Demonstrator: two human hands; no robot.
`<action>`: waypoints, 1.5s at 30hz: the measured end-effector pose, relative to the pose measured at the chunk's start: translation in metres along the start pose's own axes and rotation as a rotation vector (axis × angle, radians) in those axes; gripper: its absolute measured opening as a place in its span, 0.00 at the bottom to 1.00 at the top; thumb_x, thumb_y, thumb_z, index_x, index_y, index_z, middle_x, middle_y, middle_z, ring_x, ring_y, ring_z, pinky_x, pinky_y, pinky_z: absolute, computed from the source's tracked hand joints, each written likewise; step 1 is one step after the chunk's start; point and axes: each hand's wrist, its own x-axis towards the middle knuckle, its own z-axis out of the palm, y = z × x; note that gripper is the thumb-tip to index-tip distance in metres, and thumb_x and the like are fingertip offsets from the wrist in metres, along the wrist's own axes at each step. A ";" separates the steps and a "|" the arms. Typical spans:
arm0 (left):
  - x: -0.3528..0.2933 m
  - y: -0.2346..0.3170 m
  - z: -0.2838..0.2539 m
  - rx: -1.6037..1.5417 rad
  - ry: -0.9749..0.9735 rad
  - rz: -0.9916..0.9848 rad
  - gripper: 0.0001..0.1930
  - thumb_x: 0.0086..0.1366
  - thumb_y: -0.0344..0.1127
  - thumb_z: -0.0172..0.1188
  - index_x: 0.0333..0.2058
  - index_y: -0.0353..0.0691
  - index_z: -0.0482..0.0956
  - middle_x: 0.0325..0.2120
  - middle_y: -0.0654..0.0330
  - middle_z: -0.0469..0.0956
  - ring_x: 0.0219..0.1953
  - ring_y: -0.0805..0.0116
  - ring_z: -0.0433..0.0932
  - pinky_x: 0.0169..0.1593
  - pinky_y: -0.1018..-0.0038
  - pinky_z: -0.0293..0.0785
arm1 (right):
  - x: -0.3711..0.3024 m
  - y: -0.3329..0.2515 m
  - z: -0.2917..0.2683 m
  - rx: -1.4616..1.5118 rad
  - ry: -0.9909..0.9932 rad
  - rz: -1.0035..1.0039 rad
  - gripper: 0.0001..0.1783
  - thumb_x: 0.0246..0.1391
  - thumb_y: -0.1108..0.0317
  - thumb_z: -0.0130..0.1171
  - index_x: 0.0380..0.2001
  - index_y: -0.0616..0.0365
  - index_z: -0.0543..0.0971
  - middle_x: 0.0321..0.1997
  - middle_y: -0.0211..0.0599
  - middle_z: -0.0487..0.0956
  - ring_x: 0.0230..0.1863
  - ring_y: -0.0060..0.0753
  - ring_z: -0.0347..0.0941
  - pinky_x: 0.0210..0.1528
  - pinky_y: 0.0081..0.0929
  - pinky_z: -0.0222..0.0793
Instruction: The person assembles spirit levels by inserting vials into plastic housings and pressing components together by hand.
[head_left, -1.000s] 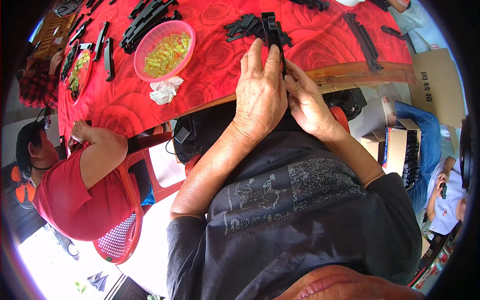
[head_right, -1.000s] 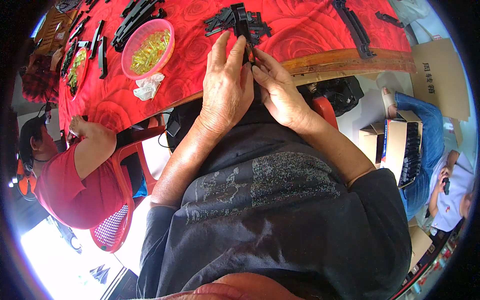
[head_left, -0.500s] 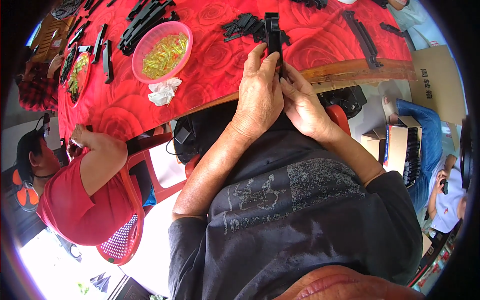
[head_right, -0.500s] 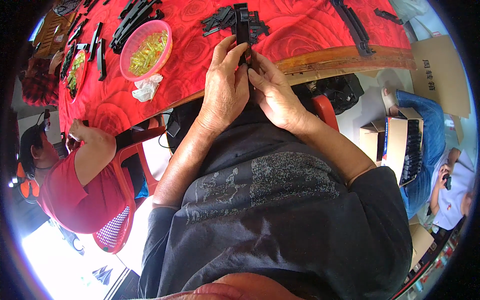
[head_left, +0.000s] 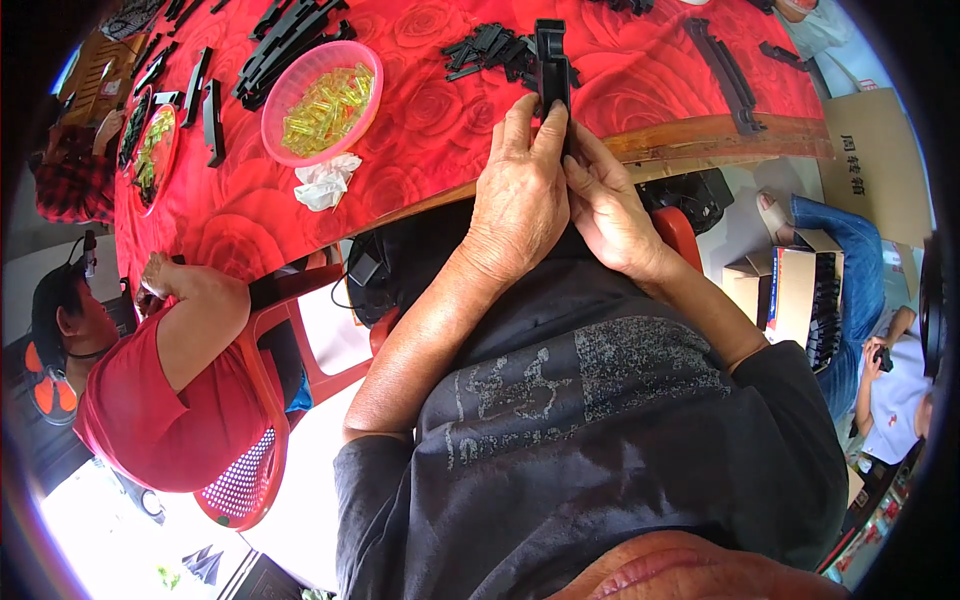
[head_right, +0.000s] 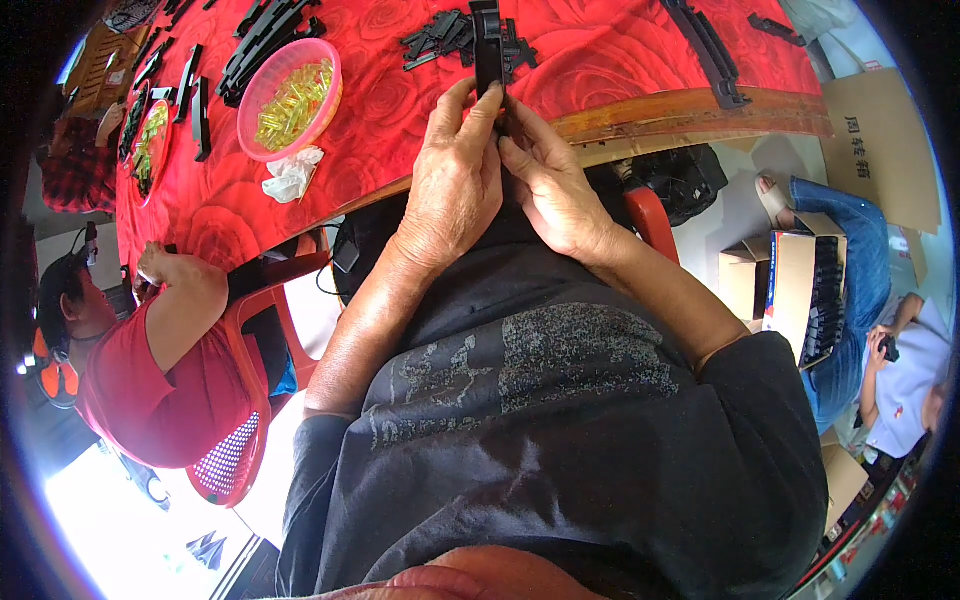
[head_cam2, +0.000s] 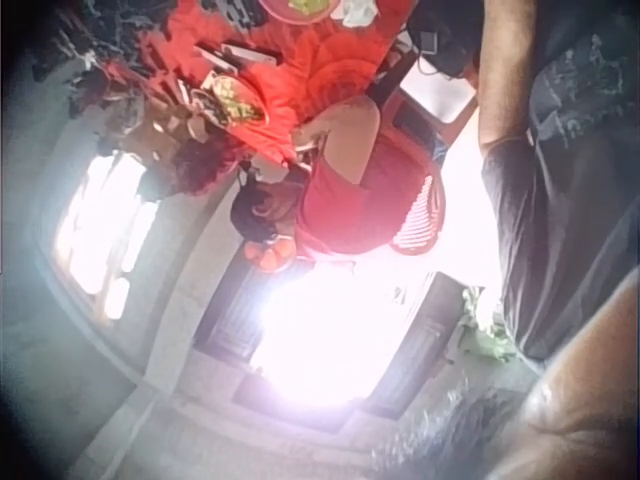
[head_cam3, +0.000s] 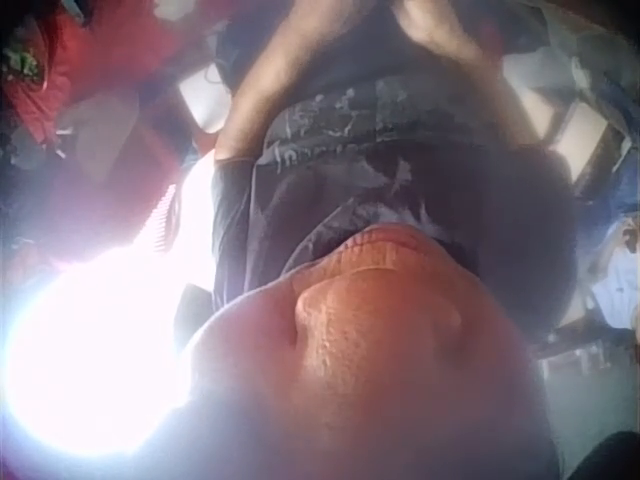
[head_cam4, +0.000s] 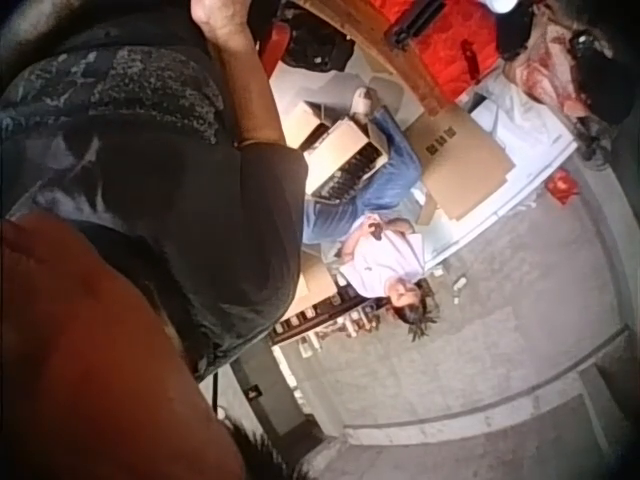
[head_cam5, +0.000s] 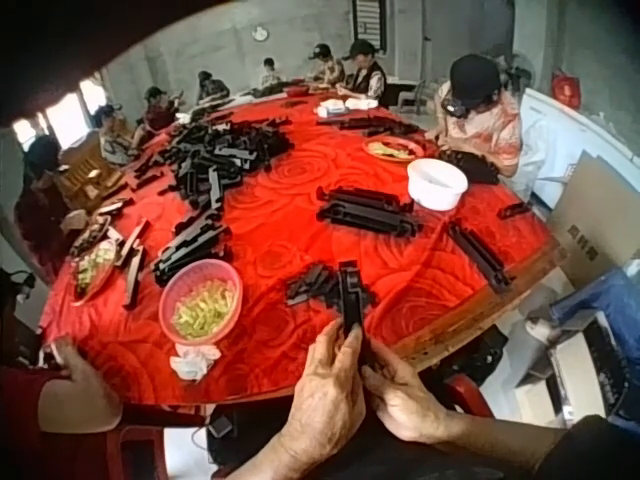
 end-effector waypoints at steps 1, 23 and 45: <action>0.001 -0.002 0.002 -0.015 -0.017 0.010 0.27 0.58 0.22 0.55 0.58 0.27 0.66 0.57 0.33 0.64 0.51 0.38 0.72 0.53 0.55 0.74 | 0.001 -0.001 0.000 0.003 0.015 0.013 0.30 0.66 0.72 0.51 0.68 0.61 0.58 0.66 0.37 0.66 0.66 0.27 0.61 0.69 0.27 0.57; -0.009 -0.006 0.004 -0.166 -0.003 -0.235 0.23 0.60 0.22 0.51 0.56 0.29 0.68 0.36 0.41 0.78 0.37 0.41 0.80 0.39 0.55 0.76 | 0.010 -0.006 -0.009 -0.203 0.003 -0.016 0.21 0.68 0.50 0.49 0.46 0.57 0.76 0.41 0.26 0.78 0.44 0.21 0.73 0.49 0.23 0.68; -0.009 0.001 0.014 -0.454 -0.068 -0.409 0.09 0.66 0.29 0.56 0.40 0.28 0.72 0.22 0.39 0.77 0.31 0.38 0.80 0.33 0.57 0.74 | 0.015 -0.030 0.001 -0.058 0.083 -0.080 0.23 0.66 0.50 0.52 0.51 0.59 0.75 0.53 0.40 0.79 0.53 0.34 0.76 0.54 0.32 0.72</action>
